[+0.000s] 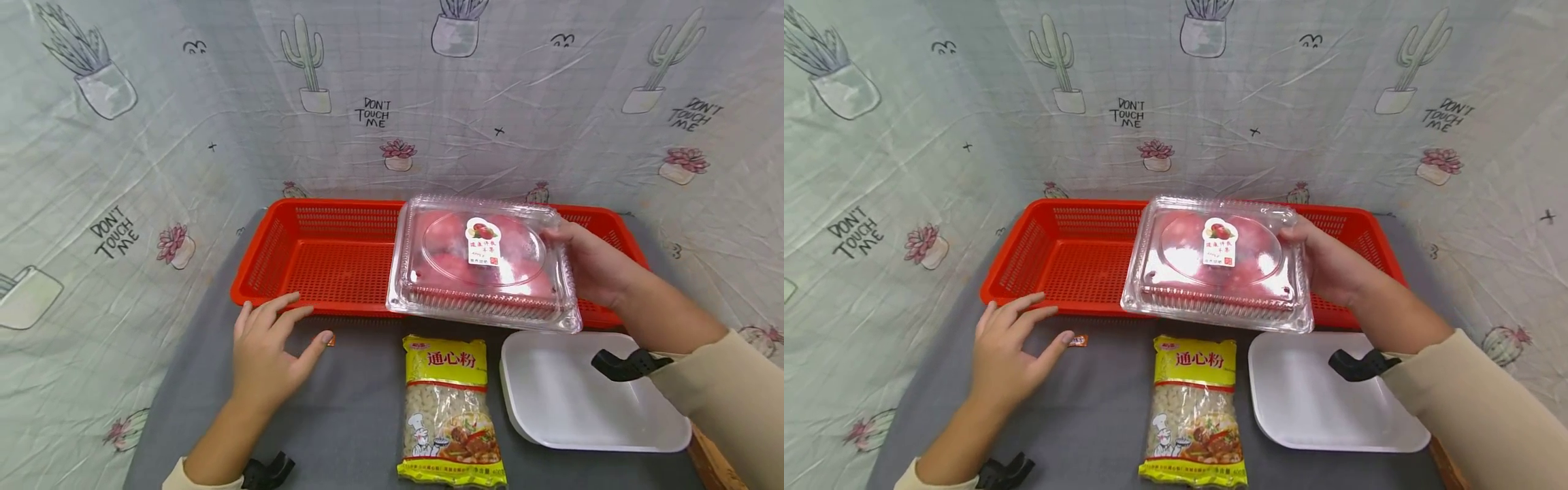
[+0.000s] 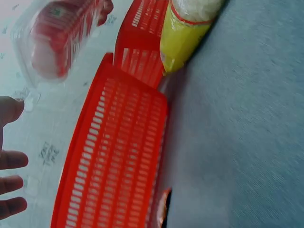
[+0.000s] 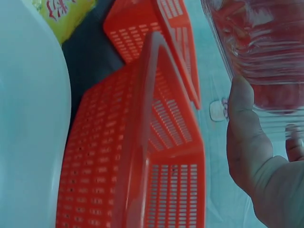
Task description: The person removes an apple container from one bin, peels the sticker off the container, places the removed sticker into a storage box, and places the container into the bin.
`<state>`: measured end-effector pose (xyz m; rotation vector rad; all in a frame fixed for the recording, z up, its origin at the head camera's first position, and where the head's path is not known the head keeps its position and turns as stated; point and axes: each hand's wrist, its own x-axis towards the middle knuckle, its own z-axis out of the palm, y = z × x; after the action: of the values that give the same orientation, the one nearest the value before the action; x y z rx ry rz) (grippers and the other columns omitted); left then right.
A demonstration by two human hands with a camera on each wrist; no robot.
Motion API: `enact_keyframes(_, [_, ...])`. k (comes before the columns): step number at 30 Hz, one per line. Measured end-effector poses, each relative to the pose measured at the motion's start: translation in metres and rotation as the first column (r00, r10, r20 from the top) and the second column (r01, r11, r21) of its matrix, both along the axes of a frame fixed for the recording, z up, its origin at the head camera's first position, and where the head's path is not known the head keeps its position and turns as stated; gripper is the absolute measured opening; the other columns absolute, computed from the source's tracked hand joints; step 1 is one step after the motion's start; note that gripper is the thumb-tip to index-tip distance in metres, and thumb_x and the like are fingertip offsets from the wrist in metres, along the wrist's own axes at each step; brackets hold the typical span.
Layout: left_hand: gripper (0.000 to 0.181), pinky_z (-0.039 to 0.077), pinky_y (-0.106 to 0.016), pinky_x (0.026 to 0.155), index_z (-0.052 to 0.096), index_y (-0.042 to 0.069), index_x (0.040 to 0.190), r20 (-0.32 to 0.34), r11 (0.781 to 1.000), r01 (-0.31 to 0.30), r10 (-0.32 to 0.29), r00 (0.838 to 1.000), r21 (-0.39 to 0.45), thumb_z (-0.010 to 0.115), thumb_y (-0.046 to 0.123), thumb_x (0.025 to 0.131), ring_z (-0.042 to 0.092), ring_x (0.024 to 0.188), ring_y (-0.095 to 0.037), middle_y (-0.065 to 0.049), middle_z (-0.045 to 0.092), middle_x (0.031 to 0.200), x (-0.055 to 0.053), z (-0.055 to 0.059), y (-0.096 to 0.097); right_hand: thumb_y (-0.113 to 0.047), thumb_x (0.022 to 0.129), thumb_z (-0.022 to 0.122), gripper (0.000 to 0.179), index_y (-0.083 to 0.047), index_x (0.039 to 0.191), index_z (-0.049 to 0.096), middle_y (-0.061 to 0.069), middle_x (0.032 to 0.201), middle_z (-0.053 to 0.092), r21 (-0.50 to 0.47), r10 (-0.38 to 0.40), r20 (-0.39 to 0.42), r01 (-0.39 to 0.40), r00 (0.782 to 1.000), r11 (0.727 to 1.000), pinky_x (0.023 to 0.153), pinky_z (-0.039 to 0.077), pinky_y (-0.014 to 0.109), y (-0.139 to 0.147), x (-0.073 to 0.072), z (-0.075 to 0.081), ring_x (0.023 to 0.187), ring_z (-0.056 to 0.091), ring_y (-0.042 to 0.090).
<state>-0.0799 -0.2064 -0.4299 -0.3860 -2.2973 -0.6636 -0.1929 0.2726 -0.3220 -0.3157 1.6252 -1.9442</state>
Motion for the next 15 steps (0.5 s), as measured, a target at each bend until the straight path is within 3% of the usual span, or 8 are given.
enact_keyframes(10, [0.044, 0.025, -0.078, 0.115, 0.08, 0.007, 0.107, 0.027, 1.0, -0.027, 0.026, 0.999, 0.012, 0.081, 0.045, 0.085, 0.066, 0.113, -0.043, -0.016, 0.073, 0.126, 0.013, -0.016, -0.014, -0.032, 0.109, 0.044, 0.039, -0.025, 0.145, 0.03, -0.001, 0.125, 0.067, 0.049, -0.006, -0.052, 0.009, 0.999, 0.999, 0.088, 0.062, 0.039, -0.01, 0.021, -0.007, 0.109, 0.071, 0.016])
enact_keyframes(15, [0.041, 0.027, -0.081, 0.112, 0.08, 0.006, 0.105, 0.026, 0.998, -0.054, 0.054, 0.998, 0.019, 0.084, 0.039, 0.082, 0.067, 0.11, -0.045, -0.015, 0.074, 0.124, 0.019, -0.021, -0.022, -0.03, 0.108, 0.044, 0.043, -0.025, 0.148, 0.029, 0.001, 0.132, 0.063, 0.043, 0.054, -0.096, -0.05, 0.994, 0.998, 0.092, 0.061, 0.044, -0.021, 0.027, -0.013, 0.115, 0.068, 0.018])
